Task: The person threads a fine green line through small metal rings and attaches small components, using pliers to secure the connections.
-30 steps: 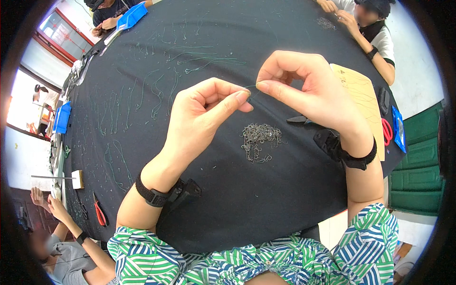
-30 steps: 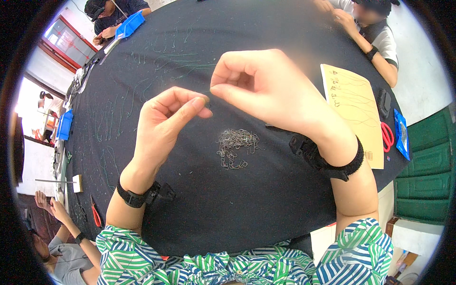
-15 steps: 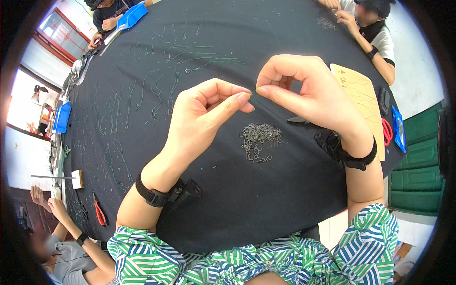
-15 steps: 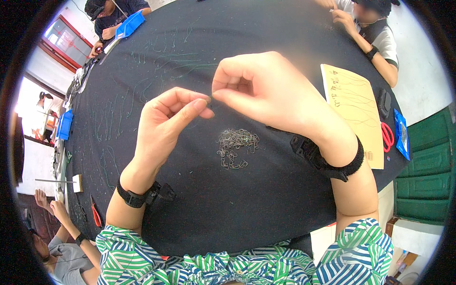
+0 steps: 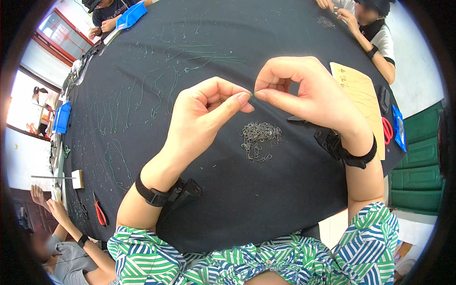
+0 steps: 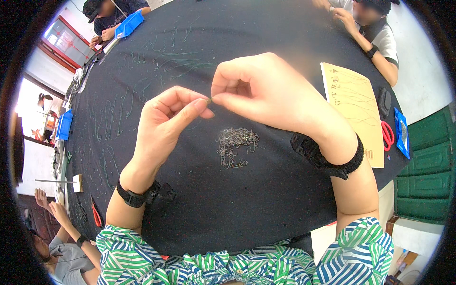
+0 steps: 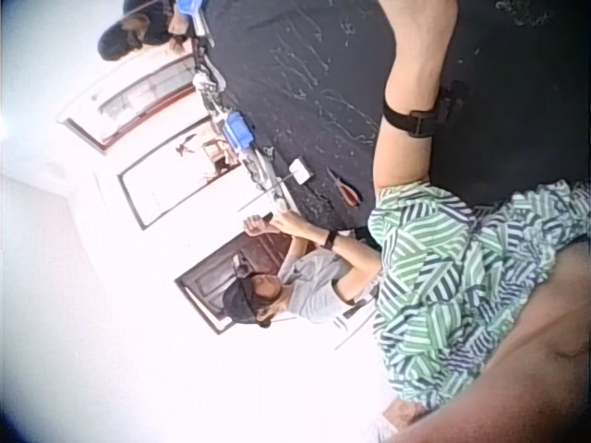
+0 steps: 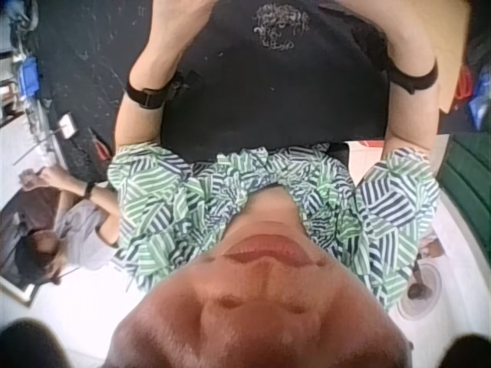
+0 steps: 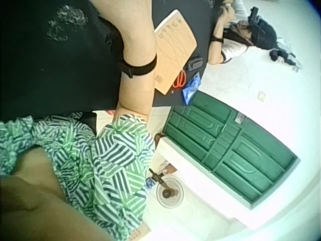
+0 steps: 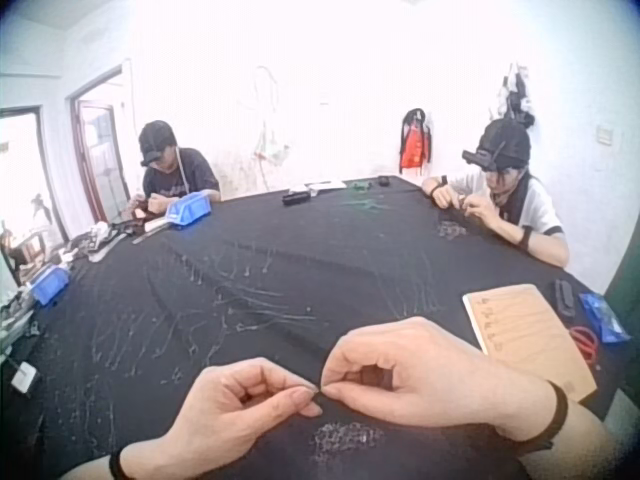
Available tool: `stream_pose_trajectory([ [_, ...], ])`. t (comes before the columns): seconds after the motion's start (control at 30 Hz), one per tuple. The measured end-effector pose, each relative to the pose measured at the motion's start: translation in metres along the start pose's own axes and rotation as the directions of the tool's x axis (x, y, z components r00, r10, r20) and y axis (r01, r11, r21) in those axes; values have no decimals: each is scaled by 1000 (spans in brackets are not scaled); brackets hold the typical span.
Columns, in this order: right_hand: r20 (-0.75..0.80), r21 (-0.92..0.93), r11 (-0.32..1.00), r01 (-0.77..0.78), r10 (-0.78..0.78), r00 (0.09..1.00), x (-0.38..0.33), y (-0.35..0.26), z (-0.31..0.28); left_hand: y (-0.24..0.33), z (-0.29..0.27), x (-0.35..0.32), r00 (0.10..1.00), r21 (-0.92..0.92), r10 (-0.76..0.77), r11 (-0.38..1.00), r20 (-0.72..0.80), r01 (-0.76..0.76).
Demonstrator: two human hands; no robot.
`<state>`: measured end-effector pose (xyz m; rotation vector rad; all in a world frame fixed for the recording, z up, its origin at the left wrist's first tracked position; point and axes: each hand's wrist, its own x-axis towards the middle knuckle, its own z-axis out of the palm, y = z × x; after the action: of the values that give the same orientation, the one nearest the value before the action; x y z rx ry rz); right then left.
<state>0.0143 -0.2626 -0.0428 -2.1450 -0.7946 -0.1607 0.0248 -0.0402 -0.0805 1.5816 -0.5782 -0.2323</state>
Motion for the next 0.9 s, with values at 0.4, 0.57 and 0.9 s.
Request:
stream_pose_trajectory([
  [0.4,7,23,992,-125,125,992,-1,-5,12,0,-2,0,999,-24,-30,999,-35,29],
  [0.57,51,105,975,-198,193,980,0,-2,21,0,-1,0,1000,-62,-1,998,-29,-1],
  [0.9,-21,124,973,-192,196,980,0,-5,12,6,-1,-1,998,-8,-47,999,-37,47],
])
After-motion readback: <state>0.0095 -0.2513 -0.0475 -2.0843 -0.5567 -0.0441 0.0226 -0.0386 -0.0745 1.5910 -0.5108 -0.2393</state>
